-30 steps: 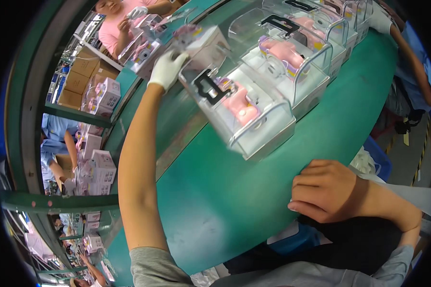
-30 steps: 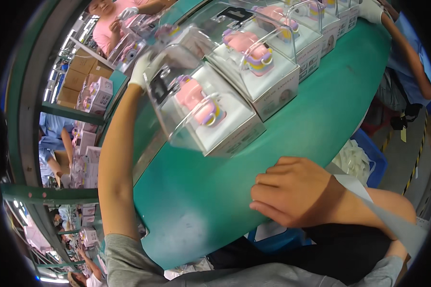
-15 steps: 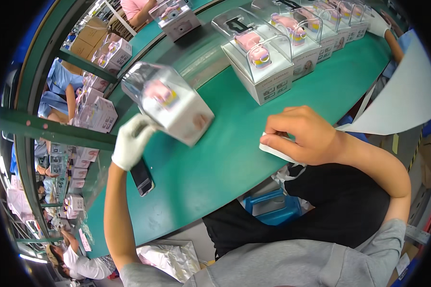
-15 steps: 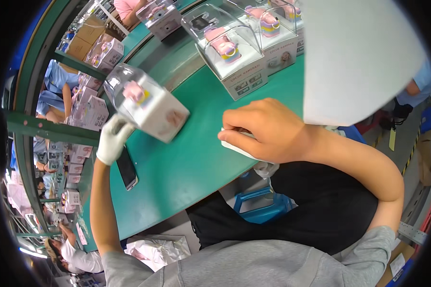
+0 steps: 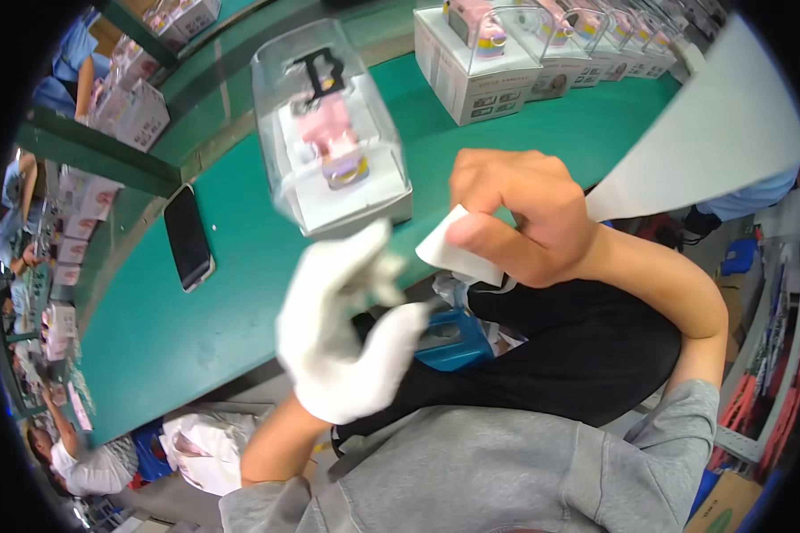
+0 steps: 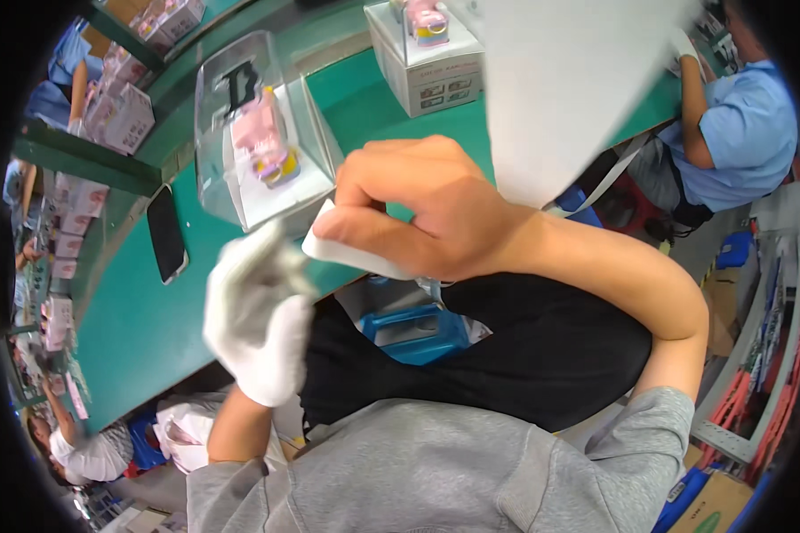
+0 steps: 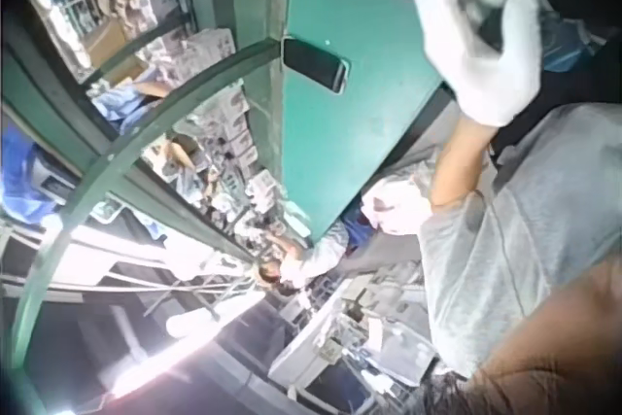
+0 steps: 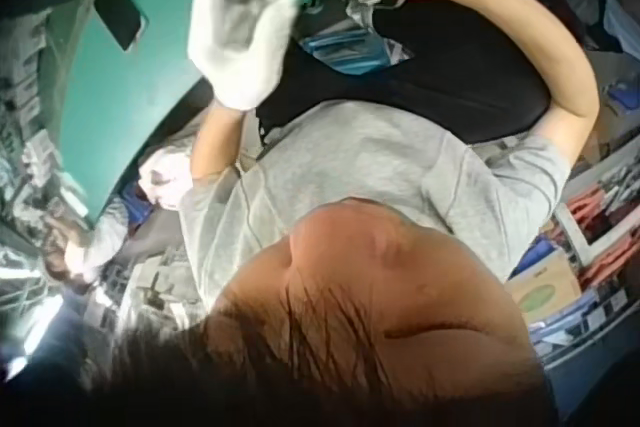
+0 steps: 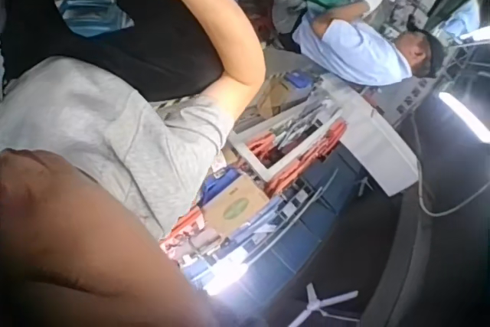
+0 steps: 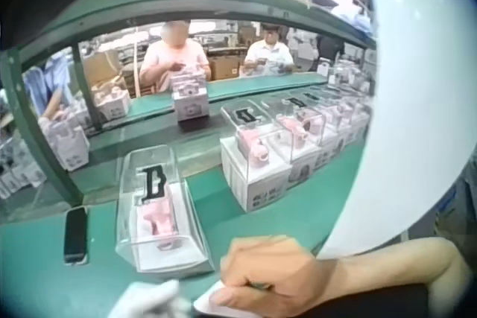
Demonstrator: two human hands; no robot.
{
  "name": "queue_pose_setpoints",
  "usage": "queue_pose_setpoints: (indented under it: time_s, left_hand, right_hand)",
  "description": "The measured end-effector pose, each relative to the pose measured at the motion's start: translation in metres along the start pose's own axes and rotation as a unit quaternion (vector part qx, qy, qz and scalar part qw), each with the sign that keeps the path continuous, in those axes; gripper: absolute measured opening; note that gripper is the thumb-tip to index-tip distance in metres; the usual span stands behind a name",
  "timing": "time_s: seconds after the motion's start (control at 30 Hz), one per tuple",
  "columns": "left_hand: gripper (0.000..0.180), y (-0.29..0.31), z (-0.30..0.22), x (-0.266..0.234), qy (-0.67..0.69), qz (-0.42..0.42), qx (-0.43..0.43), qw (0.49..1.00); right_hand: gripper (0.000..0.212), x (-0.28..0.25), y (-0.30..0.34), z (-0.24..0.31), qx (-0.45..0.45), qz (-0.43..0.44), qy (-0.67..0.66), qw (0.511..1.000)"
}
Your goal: Packaging and sealing electronic products into clear plastic display boxes on an assembly line.
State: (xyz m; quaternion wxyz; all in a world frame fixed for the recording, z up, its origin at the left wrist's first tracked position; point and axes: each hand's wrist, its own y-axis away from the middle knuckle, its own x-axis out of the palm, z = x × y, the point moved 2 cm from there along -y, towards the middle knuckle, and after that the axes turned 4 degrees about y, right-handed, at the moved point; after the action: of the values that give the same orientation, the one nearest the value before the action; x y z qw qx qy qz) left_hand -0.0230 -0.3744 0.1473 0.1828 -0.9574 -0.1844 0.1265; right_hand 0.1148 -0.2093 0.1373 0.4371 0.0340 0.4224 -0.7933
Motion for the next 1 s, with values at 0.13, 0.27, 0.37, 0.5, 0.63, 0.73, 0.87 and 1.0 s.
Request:
queue_pose_setpoints:
  time_s: [0.13, 0.27, 0.37, 0.5, 0.63, 0.73, 0.87, 1.0]
  left_hand:
    - [0.023, 0.013, 0.018, 0.027, 0.264, -0.039, -0.072, 0.961]
    - [0.02, 0.021, 0.025, 0.019, 0.207, -0.05, -0.018, 0.977]
    - [0.017, 0.025, 0.023, 0.014, 0.173, -0.044, -0.055, 0.982]
    - [0.017, 0.025, 0.014, 0.018, 0.168, -0.099, -0.05, 0.979]
    - [0.018, 0.024, 0.014, 0.027, 0.2, -0.126, -0.069, 0.969]
    - [0.019, 0.022, 0.013, 0.035, 0.225, -0.128, -0.098, 0.961]
    - [0.018, 0.015, 0.008, 0.054, 0.258, -0.133, -0.131, 0.948]
    - [0.016, 0.013, 0.008, 0.068, 0.282, -0.141, -0.154, 0.937]
  right_hand:
    - [0.017, 0.003, -0.002, 0.009, -0.095, 0.044, 0.003, 0.994]
    - [0.018, 0.011, -0.005, 0.016, -0.07, 0.062, 0.001, 0.996]
    - [0.018, 0.014, -0.005, 0.016, -0.053, 0.057, -0.033, 0.996]
    - [0.017, 0.018, -0.005, 0.02, -0.012, 0.064, -0.037, 0.997]
    - [0.02, 0.022, 0.003, 0.012, -0.007, 0.029, -0.052, 0.998]
    - [0.025, 0.016, 0.005, 0.009, -0.015, 0.02, -0.049, 0.998]
    - [0.033, -0.001, 0.006, 0.0, -0.022, 0.018, -0.036, 0.999]
    - [0.039, -0.012, 0.008, -0.006, -0.023, 0.031, -0.017, 0.999]
